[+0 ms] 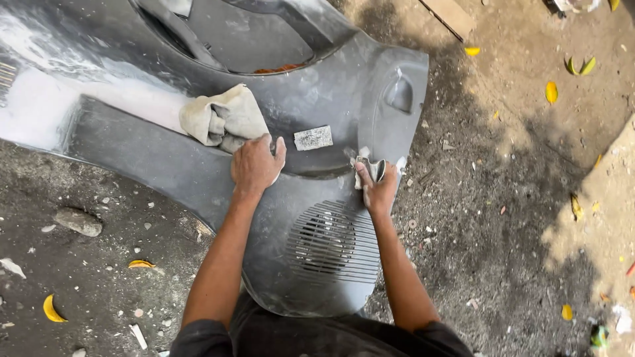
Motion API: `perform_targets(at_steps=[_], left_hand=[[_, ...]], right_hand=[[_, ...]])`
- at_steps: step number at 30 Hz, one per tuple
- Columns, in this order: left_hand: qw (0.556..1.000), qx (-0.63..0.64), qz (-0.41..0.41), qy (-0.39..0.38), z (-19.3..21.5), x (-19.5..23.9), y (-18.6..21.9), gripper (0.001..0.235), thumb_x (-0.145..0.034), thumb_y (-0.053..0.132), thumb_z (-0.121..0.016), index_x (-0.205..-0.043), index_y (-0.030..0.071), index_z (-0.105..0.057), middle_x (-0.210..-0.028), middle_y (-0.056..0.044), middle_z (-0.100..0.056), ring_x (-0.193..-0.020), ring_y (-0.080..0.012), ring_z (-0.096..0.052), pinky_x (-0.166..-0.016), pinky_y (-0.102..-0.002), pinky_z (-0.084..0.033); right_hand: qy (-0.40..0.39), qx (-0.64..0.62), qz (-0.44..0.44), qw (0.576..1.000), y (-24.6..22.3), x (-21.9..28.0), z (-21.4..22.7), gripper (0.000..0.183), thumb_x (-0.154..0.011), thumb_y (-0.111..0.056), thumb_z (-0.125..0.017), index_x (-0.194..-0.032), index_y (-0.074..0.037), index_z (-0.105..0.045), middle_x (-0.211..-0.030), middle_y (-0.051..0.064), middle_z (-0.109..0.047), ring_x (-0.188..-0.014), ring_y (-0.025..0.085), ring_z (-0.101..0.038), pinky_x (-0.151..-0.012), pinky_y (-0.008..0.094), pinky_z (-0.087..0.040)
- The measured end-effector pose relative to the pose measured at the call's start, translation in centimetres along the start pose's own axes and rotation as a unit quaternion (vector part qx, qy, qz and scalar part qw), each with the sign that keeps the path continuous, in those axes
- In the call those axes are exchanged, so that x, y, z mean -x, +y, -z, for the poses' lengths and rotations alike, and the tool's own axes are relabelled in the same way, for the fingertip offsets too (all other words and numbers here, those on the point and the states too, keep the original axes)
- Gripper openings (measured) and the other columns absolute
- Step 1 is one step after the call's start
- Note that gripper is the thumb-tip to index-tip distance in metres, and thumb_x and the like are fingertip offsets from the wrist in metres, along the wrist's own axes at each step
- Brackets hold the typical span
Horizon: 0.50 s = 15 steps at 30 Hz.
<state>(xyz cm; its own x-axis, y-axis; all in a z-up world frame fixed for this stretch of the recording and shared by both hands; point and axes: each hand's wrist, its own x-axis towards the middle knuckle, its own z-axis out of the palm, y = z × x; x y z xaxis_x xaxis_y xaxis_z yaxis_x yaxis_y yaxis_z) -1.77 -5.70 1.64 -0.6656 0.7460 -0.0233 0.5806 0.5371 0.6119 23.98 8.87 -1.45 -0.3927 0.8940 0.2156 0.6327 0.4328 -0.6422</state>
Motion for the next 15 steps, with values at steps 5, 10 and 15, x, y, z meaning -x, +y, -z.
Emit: perform_targets(at_steps=[5, 10, 15], left_hand=[[0.999, 0.011, 0.013, -0.031, -0.1, 1.3, 0.0, 0.042, -0.100, 0.038, -0.056, -0.088, 0.000, -0.072, -0.083, -0.023, -0.073, -0.080, -0.0410, -0.071, -0.078, -0.052, -0.055], [0.997, 0.001, 0.044, -0.060, 0.2, 0.6, 0.2, 0.042, -0.100, 0.038, -0.057, -0.088, 0.000, -0.072, -0.080, -0.022, -0.072, -0.078, -0.0386, -0.072, -0.077, -0.051, -0.055], [0.998, 0.020, 0.028, -0.049, 0.0, 0.4, 0.1, 0.039, -0.100, 0.035, -0.057, -0.093, 0.000, -0.072, -0.084, -0.022, -0.073, -0.079, -0.0378, -0.073, -0.079, -0.050, -0.055]], right_hand=[[-0.020, 0.022, -0.043, 0.999, 1.3, -3.0, 0.0, 0.044, -0.086, -0.038, -0.085, -0.094, 0.000, -0.064, -0.090, 0.014, -0.063, -0.080, 0.024, -0.061, -0.068, 0.040, -0.054], [-0.008, -0.190, -0.141, 0.971, 2.9, -2.9, 5.3, 0.030, -0.098, -0.033, -0.076, -0.097, -0.006, -0.064, -0.084, 0.006, -0.070, -0.066, 0.012, -0.066, -0.055, 0.028, -0.057], [-0.091, -0.109, -0.100, 0.985, 1.1, 0.0, 4.2, 0.027, -0.097, -0.032, -0.074, -0.102, -0.006, -0.070, -0.080, 0.005, -0.071, -0.060, 0.012, -0.067, -0.047, 0.027, -0.055]])
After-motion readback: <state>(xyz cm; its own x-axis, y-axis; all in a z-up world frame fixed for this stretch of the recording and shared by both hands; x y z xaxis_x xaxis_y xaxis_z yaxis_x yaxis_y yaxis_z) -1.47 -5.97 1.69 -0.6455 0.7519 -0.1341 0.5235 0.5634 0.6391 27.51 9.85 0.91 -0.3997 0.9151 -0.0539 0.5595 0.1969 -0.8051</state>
